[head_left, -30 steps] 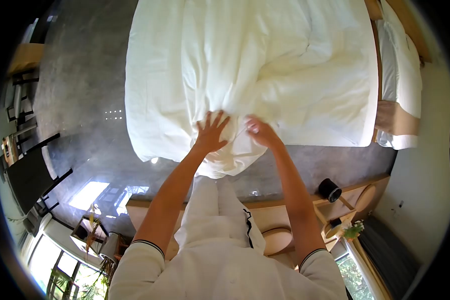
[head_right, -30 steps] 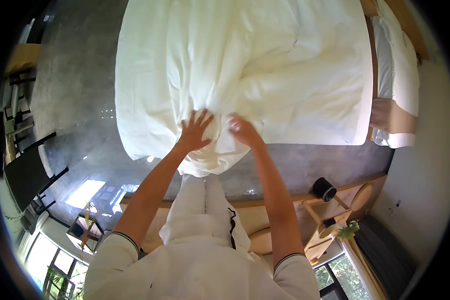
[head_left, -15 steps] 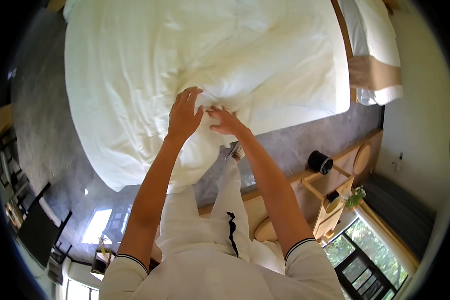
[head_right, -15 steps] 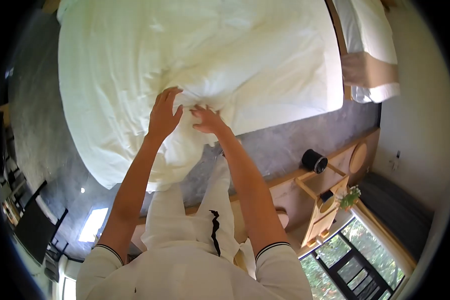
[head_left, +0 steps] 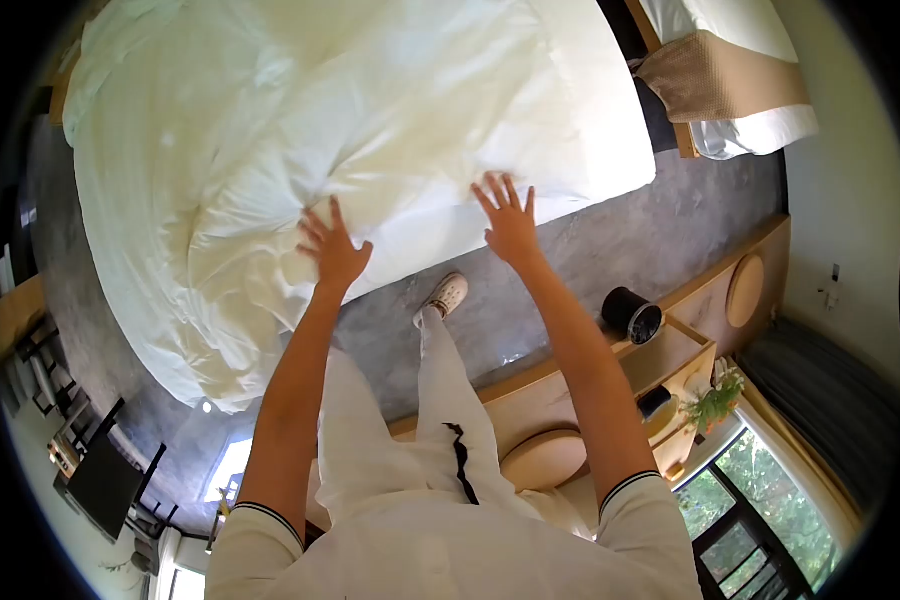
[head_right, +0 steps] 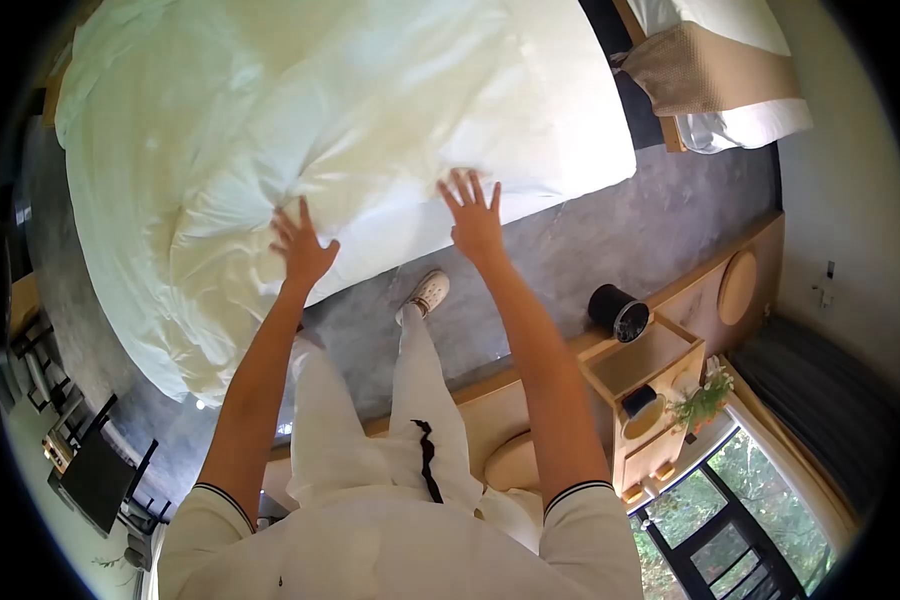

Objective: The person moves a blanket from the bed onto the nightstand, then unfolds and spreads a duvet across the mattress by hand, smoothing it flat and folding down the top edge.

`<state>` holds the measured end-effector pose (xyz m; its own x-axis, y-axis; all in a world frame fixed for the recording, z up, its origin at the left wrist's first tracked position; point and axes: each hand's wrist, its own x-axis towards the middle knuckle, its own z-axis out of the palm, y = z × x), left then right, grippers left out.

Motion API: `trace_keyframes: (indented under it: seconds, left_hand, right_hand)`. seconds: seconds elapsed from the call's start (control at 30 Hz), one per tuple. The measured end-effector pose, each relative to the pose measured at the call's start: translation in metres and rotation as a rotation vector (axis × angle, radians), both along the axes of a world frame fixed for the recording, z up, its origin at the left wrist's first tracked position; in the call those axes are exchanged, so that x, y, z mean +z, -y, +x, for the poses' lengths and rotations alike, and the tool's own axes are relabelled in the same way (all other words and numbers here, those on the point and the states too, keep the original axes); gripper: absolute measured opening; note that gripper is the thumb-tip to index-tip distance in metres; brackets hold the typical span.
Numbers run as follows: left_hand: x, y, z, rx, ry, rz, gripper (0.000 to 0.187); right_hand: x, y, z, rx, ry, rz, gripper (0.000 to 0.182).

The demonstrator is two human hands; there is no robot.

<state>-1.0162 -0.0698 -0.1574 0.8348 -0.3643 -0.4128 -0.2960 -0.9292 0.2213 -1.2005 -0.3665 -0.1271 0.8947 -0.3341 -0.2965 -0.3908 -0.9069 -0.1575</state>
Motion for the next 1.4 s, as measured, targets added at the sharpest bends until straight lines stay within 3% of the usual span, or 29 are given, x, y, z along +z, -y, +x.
trace_keyframes:
  seconds: [0.03, 0.1, 0.3, 0.37, 0.43, 0.5, 0.57, 0.6, 0.67, 0.73, 0.83, 0.87, 0.9, 0.97, 1.0, 1.17, 1.3, 1.33, 1.4]
  left_hand:
    - [0.011, 0.029, -0.010, -0.003, 0.000, 0.011, 0.123]
    - [0.023, 0.095, -0.023, -0.226, -0.118, -0.016, 0.120]
    - [0.006, 0.260, -0.063, -0.260, -0.071, -0.071, 0.123]
    - [0.003, 0.312, -0.080, -0.426, -0.046, -0.021, 0.125]
    - [-0.011, 0.357, -0.093, -0.453, -0.038, 0.008, 0.129]
    - [-0.027, 0.396, -0.095, -0.463, 0.010, 0.243, 0.130]
    - [-0.031, 0.408, -0.088, -0.457, -0.058, 0.306, 0.134]
    - [-0.042, 0.406, -0.085, -0.467, -0.022, 0.246, 0.137]
    - [-0.035, 0.389, -0.096, -0.492, 0.003, 0.217, 0.140]
    - [-0.031, 0.404, -0.088, -0.446, -0.091, 0.276, 0.145]
    - [-0.007, 0.410, -0.090, -0.492, -0.126, 0.385, 0.148]
    - [0.016, 0.425, -0.089, -0.452, -0.172, 0.421, 0.139]
    - [0.005, 0.421, -0.094, -0.413, -0.163, 0.436, 0.139]
    - [-0.023, 0.404, -0.116, -0.302, 0.081, 0.168, 0.123]
    - [-0.011, 0.411, -0.127, -0.189, 0.089, 0.104, 0.105]
    - [-0.024, 0.451, -0.193, -0.158, 0.158, 0.184, 0.083]
    - [-0.004, 0.579, -0.278, 0.005, 0.053, 0.150, 0.087]
    - [-0.027, 0.617, -0.305, 0.030, 0.111, 0.129, 0.089]
    - [-0.019, 0.703, -0.337, 0.070, 0.064, 0.087, 0.084]
  right_hand:
    - [-0.006, 0.025, -0.014, -0.003, 0.000, 0.011, 0.102]
    - [-0.008, 0.072, -0.038, -0.062, -0.062, -0.077, 0.104]
    - [-0.024, 0.160, -0.066, -0.036, -0.018, 0.084, 0.109]
    - [-0.046, 0.179, -0.072, -0.088, -0.053, 0.046, 0.111]
    - [-0.070, 0.193, -0.069, -0.088, -0.029, 0.071, 0.111]
    - [-0.067, 0.211, -0.062, -0.075, -0.028, 0.145, 0.109]
    - [-0.058, 0.231, -0.053, -0.008, -0.082, 0.209, 0.106]
    - [-0.072, 0.246, -0.059, 0.043, 0.191, 0.154, 0.094]
    - [-0.083, 0.259, -0.074, 0.118, 0.207, 0.243, 0.085]
    - [-0.097, 0.300, -0.035, 0.221, 0.292, 0.266, 0.077]
    - [-0.075, 0.303, -0.032, 0.209, 0.247, 0.498, 0.056]
    - [-0.069, 0.306, -0.027, 0.249, 0.230, 0.461, 0.053]
    - [-0.067, 0.313, -0.022, 0.285, 0.243, 0.477, 0.053]
    - [-0.062, 0.325, -0.021, 0.362, 0.168, 0.515, 0.053]
    - [-0.058, 0.332, -0.022, 0.398, 0.210, 0.527, 0.051]
    - [-0.048, 0.397, -0.062, 0.605, 0.325, 0.590, 0.055]
    - [-0.026, 0.524, -0.112, 0.684, 0.291, 0.571, 0.060]
    - [-0.026, 0.563, -0.120, 0.696, 0.292, 0.554, 0.060]
    - [-0.023, 0.644, -0.153, 0.769, 0.287, 0.497, 0.056]
